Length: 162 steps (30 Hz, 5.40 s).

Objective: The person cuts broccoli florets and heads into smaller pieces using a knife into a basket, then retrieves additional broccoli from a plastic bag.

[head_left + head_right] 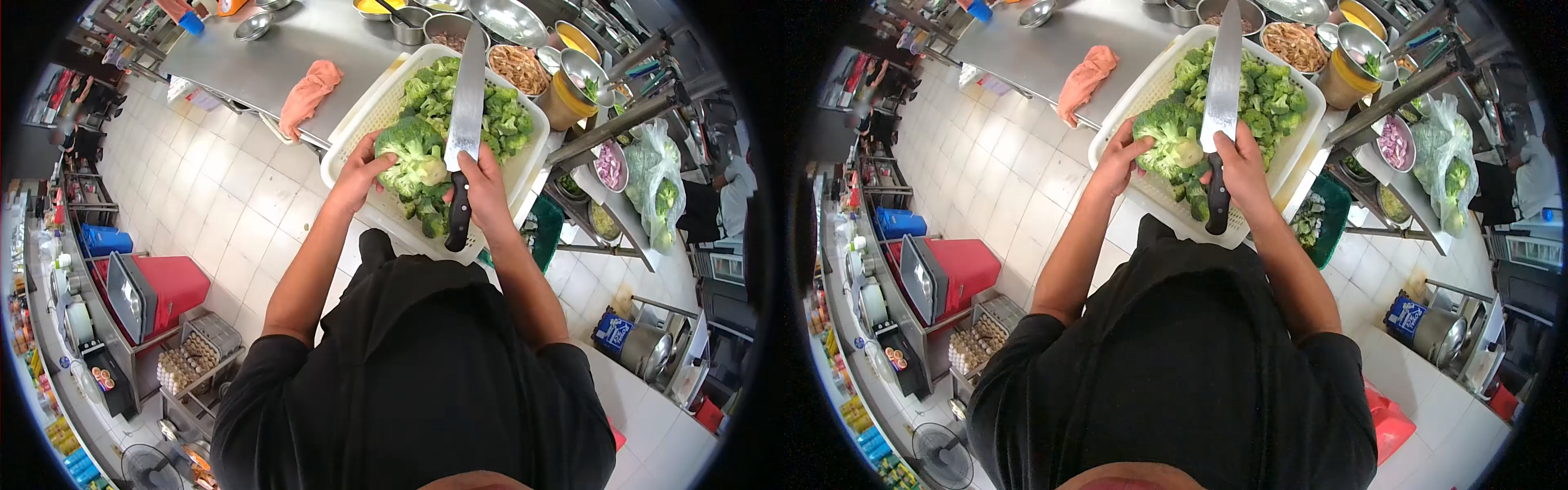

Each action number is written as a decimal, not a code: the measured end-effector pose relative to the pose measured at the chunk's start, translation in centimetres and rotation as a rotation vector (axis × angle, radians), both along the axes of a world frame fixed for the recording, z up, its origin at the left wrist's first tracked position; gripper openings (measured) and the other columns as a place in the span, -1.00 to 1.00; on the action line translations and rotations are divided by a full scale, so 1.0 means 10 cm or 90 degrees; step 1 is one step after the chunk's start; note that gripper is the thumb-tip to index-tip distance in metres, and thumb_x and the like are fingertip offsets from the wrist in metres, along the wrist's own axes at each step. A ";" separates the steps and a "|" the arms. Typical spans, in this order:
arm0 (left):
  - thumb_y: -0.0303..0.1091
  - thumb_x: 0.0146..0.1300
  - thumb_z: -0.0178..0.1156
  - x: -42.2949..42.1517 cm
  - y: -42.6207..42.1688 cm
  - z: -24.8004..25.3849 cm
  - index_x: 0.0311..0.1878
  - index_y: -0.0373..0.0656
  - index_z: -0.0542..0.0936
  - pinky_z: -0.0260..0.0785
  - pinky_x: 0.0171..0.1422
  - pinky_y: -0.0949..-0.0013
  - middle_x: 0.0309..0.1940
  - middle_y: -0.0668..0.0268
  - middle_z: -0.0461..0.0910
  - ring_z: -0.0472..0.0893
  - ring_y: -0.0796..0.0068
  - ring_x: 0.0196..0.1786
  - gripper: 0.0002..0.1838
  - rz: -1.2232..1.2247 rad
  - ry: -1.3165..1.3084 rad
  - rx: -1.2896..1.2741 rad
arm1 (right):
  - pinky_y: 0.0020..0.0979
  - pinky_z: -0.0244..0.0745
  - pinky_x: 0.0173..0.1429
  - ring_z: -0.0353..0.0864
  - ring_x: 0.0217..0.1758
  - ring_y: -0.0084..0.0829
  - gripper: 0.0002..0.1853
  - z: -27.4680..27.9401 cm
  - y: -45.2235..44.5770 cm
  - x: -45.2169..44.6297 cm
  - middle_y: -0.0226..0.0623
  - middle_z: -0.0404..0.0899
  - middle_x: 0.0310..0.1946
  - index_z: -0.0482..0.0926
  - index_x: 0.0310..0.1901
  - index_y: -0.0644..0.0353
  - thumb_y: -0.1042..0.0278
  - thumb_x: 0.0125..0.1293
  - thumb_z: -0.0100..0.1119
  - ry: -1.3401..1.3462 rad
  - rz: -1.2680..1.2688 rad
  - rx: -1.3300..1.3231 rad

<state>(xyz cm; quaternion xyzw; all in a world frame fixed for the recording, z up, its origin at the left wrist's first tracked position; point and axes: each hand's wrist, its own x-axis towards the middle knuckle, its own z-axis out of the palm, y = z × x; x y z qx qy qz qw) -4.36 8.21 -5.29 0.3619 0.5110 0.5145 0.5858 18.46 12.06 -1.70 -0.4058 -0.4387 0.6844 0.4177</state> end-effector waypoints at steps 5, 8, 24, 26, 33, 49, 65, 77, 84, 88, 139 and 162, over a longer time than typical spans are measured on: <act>-0.25 0.41 0.26 0.01 0.19 -0.11 0.34 -0.10 0.48 0.35 -0.25 0.53 -0.15 0.50 0.60 0.51 0.72 -0.20 -0.53 0.045 0.108 -0.029 | -0.47 0.57 -0.53 0.72 -0.28 -0.43 -0.73 -0.12 0.04 -0.04 -0.24 0.60 -0.11 0.39 0.18 0.23 0.29 0.59 -0.03 -0.046 -0.013 -0.048; -0.27 0.41 0.27 -0.04 0.37 -0.43 0.34 -0.12 0.49 0.36 -0.13 0.50 -0.11 0.46 0.60 0.51 0.67 -0.16 -0.53 0.083 0.139 0.000 | -0.44 0.57 -0.52 0.76 -0.21 -0.34 -0.72 -0.24 0.05 -0.02 -0.19 0.59 -0.08 0.36 0.19 0.24 0.29 0.59 -0.06 -0.067 -0.001 -0.134; -0.31 0.23 0.41 0.12 0.14 -0.51 0.17 -0.30 0.58 0.49 -0.08 0.35 -0.10 0.13 0.69 0.62 0.43 -0.23 -0.52 0.161 0.438 0.071 | -0.37 0.55 -0.45 0.62 -0.53 -0.46 -0.75 0.14 -0.02 0.52 -0.20 0.68 -0.38 0.40 0.18 0.13 0.25 0.60 -0.04 -0.264 0.127 0.003; -0.32 0.25 0.39 0.10 0.19 -0.58 0.12 -0.30 0.62 0.49 -0.09 0.36 -0.20 0.16 0.71 0.64 0.45 -0.25 -0.59 0.196 0.430 0.053 | -0.21 0.54 -0.40 0.64 -0.51 -0.25 -0.62 0.27 -0.16 0.74 -0.09 0.64 -0.45 0.31 0.35 0.06 0.28 0.57 -0.03 -0.414 0.144 0.182; -0.38 0.40 0.25 0.11 0.31 -0.63 -0.05 -0.33 0.68 0.42 -0.16 0.48 -0.35 0.39 0.66 0.55 0.64 -0.31 -0.80 0.212 0.404 0.007 | 0.07 0.52 -0.26 0.66 -0.40 0.09 -0.21 0.59 -0.66 1.35 0.10 0.61 -0.49 0.07 0.61 -0.20 0.49 0.37 -0.01 -0.839 0.395 0.418; -0.31 0.37 0.25 0.16 0.43 -0.74 -0.08 -0.25 0.70 0.46 -0.13 0.38 -0.36 0.26 0.67 0.59 0.49 -0.31 -0.78 0.242 0.470 0.099 | 0.05 0.57 -0.22 0.68 -0.38 0.06 -0.13 0.61 -0.69 1.24 0.05 0.62 -0.45 0.04 0.62 -0.36 0.52 0.31 -0.02 -0.979 0.451 0.452; -0.28 0.32 0.22 0.19 0.40 -0.63 -0.07 -0.14 0.74 0.51 0.05 0.02 -0.17 -0.04 0.66 0.66 -0.09 -0.10 -0.77 0.254 0.547 0.128 | 0.03 0.54 -0.28 0.65 -0.44 0.01 -0.02 0.91 -0.48 1.01 -0.01 0.61 -0.50 0.00 0.63 -0.29 0.59 0.18 0.07 -1.054 0.524 0.508; -0.28 0.38 0.16 0.13 0.45 -0.64 0.03 -0.14 0.72 0.49 0.17 0.14 -0.02 -0.03 0.68 0.67 -0.01 0.03 -0.72 0.218 0.564 0.099 | 0.03 0.53 -0.27 0.65 -0.42 0.04 -0.01 0.67 -0.44 0.99 0.00 0.62 -0.52 0.02 0.63 -0.16 0.63 0.15 0.11 -1.002 0.522 0.514; -0.32 0.33 0.18 0.16 0.50 -0.70 -0.08 -0.12 0.77 0.53 0.10 0.06 -0.17 -0.06 0.69 0.68 -0.08 -0.09 -0.77 0.273 0.571 0.155 | -0.02 0.56 -0.18 0.68 -0.33 0.06 0.01 0.73 -0.44 0.87 0.05 0.63 -0.47 -0.04 0.64 -0.05 0.64 0.14 0.12 -0.981 0.557 0.469; -0.34 0.32 0.20 0.18 0.54 -0.69 -0.09 -0.13 0.77 0.53 0.10 0.05 -0.18 -0.06 0.69 0.68 -0.08 -0.11 -0.78 0.285 0.598 0.209 | 0.05 0.52 -0.17 0.66 -0.36 0.10 -0.06 0.58 -0.44 0.91 0.16 0.60 -0.48 -0.06 0.64 -0.14 0.63 0.26 0.01 -0.889 0.516 0.362; -0.01 0.16 0.43 0.65 0.05 -0.21 -0.07 -0.14 0.42 0.51 -0.23 0.08 -0.58 0.14 0.62 0.69 0.05 -0.42 -0.49 0.215 0.574 0.028 | 0.06 0.56 -0.06 0.71 -0.21 0.19 -0.15 0.45 -0.68 0.87 0.20 0.68 -0.29 -0.02 0.63 -0.12 0.52 0.32 0.00 -0.886 0.433 0.256; -0.15 0.12 0.34 0.31 -0.03 -0.04 0.01 -0.12 0.46 0.53 -0.17 0.07 -0.52 0.11 0.65 0.70 0.03 -0.36 -0.55 0.100 0.597 0.008 | 0.08 0.56 -0.17 0.69 -0.35 0.09 -0.05 0.46 -0.64 0.77 0.10 0.64 -0.45 -0.01 0.63 -0.21 0.56 0.19 0.02 -0.924 0.447 0.395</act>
